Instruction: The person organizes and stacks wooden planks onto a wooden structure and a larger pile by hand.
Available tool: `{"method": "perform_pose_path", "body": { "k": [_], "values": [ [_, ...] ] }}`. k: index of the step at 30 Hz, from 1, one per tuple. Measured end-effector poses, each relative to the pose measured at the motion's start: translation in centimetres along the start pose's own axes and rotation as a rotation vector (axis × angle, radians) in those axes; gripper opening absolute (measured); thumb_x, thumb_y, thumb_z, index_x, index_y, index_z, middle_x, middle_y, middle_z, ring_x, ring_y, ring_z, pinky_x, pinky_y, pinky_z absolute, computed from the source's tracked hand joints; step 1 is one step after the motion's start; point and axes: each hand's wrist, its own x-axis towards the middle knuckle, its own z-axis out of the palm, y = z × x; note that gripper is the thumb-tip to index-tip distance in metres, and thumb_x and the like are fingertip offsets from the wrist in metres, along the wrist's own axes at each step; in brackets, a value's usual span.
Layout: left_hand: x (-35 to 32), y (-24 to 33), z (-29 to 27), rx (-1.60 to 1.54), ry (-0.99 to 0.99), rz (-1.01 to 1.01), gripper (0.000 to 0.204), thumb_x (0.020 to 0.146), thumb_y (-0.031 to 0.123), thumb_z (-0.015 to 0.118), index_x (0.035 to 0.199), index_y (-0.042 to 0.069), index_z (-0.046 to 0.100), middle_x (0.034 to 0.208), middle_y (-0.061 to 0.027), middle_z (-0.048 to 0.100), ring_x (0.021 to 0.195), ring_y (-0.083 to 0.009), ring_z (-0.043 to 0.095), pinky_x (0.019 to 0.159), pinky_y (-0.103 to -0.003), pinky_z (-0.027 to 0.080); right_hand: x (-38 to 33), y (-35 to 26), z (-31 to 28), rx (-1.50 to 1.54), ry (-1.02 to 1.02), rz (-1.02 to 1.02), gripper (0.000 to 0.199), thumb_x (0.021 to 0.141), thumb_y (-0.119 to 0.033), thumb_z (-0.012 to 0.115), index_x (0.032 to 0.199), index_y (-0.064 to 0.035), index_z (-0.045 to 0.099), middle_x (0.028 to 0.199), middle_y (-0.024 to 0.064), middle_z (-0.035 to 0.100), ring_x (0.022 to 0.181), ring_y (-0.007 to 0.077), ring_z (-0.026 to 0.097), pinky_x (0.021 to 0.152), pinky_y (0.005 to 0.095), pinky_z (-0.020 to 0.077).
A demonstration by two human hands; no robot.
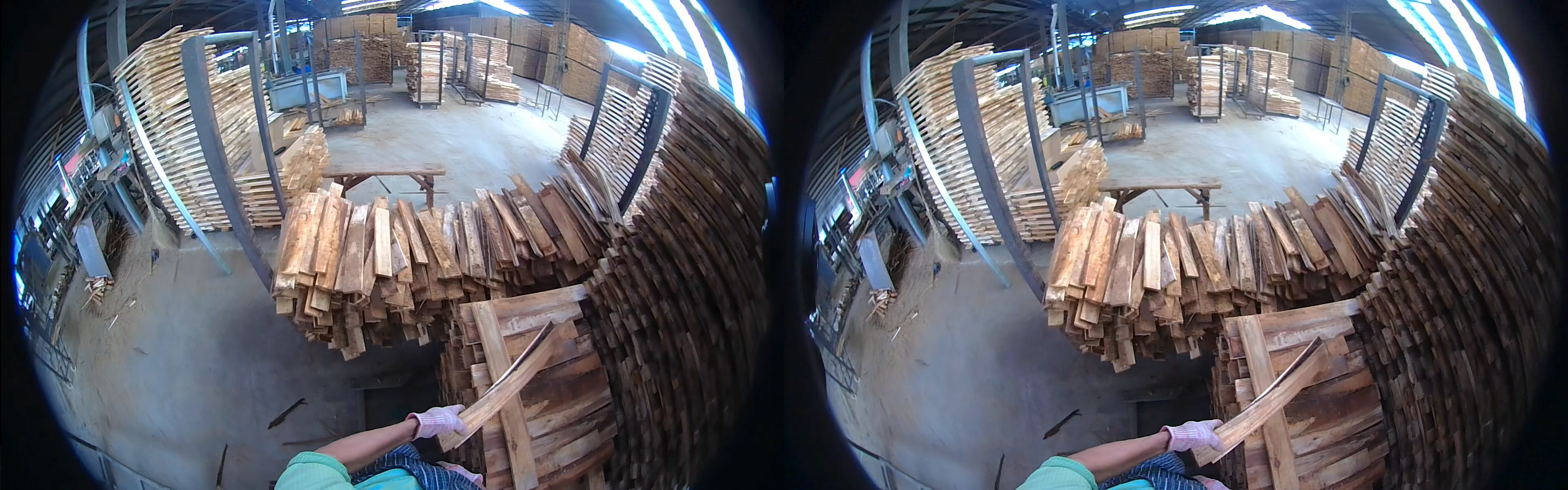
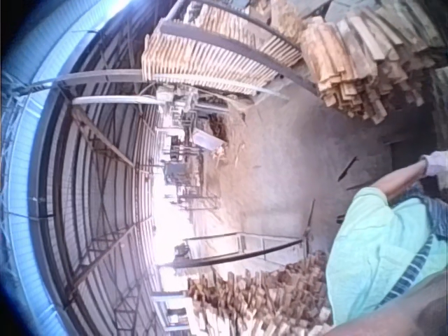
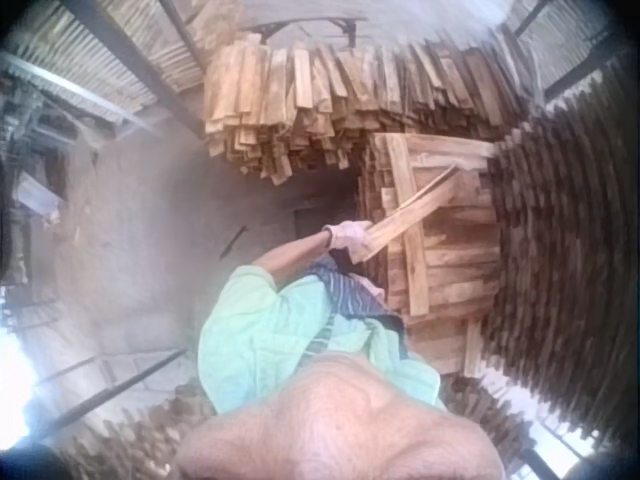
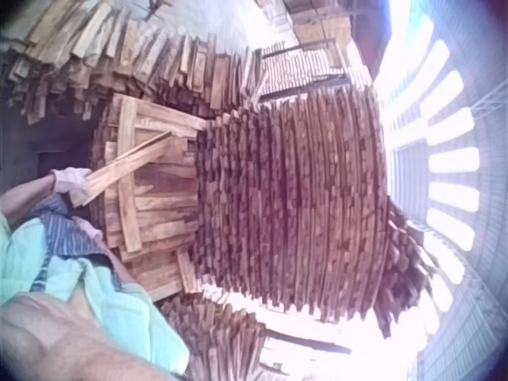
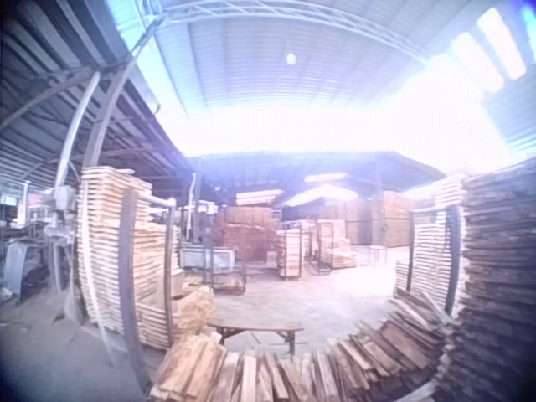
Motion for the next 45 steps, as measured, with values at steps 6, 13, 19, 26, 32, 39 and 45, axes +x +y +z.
{"method": "perform_pose_path", "body": {
  "k": [6,13,19,26,32,39,45],
  "values": [
    [-3.8,8.2,-3.7,0.361,-0.016,-0.007,0.06,0.073,0.031,0.074,0.123,0.002,0.057,0.107,-0.0218,0.071,0.099,-0.0384,0.069,0.084,-0.044,0.052,0.4,-0.5,0.0,-0.002,0.041,0.009,0.063,0.098,-0.061,0.053,0.132,-0.0084,0.061,0.118,0.0115,0.067,0.109,0.0291,0.061,0.1,0.0446,0.0475],
    [0.6,0.6,-1.4,0.523,0.124,0.008,0.038,0.083,0.021,0.068,0.114,0.003,0.058,0.094,-0.0239,0.073,0.089,-0.0408,0.073,0.072,-0.05,0.055,0.7,-0.6,2.4,-0.035,0.038,0.061,0.064,0.097,-0.062,0.053,0.133,-0.0089,0.06,0.119,0.0115,0.066,0.109,0.0295,0.061,0.101,0.0451,0.0471],
    [5.4,-1.9,-2.0,0.511,0.029,-0.005,0.069,0.057,0.023,0.086,0.118,0.004,0.061,0.104,-0.0194,0.073,0.093,-0.0375,0.071,0.076,-0.048,0.056,1.0,-0.8,5.8,-0.102,0.005,0.11,0.065,0.097,-0.063,0.052,0.134,-0.0092,0.06,0.119,0.0114,0.066,0.109,0.0298,0.061,0.102,0.0454,0.0469],
    [1.4,1.5,-3.8,0.427,0.05,0.052,0.069,0.055,0.02,0.085,0.118,0.004,0.059,0.1,-0.0193,0.072,0.091,-0.0387,0.071,0.074,-0.048,0.055,1.7,-1.5,6.8,-0.138,0.013,0.133,0.066,0.097,-0.064,0.052,0.135,-0.0097,0.059,0.119,0.0114,0.066,0.11,0.0302,0.06,0.102,0.0459,0.0465],
    [-1.5,6.1,-4.0,0.429,0.102,0.095,0.071,0.055,0.018,0.085,0.118,0.003,0.057,0.101,-0.0215,0.072,0.094,-0.0417,0.07,0.074,-0.05,0.054,1.0,-1.5,6.7,-0.142,0.012,0.143,0.067,0.097,-0.064,0.052,0.136,-0.01,0.058,0.12,0.0114,0.065,0.11,0.0305,0.06,0.103,0.0463,0.0462],
    [-2.4,1.3,-2.5,0.238,0.228,0.181,0.055,0.072,0.025,0.076,0.121,0.006,0.058,0.11,-0.0225,0.07,0.1,-0.0398,0.069,0.081,-0.047,0.054,-1.0,-0.2,5.8,-0.092,0.046,0.161,0.069,0.097,-0.065,0.051,0.138,-0.0104,0.058,0.12,0.0113,0.065,0.11,0.0309,0.059,0.104,0.0468,0.0459],
    [-10.2,12.2,-6.3,0.407,0.204,0.067,0.055,0.083,0.042,0.069,0.125,0.008,0.059,0.118,-0.0209,0.069,0.11,-0.0389,0.068,0.092,-0.046,0.054,-3.4,-0.2,-1.0,0.164,0.122,0.162,0.07,0.097,-0.066,0.051,0.139,-0.0108,0.057,0.121,0.0113,0.064,0.111,0.0312,0.059,0.104,0.0471,0.0456]
  ]
}}
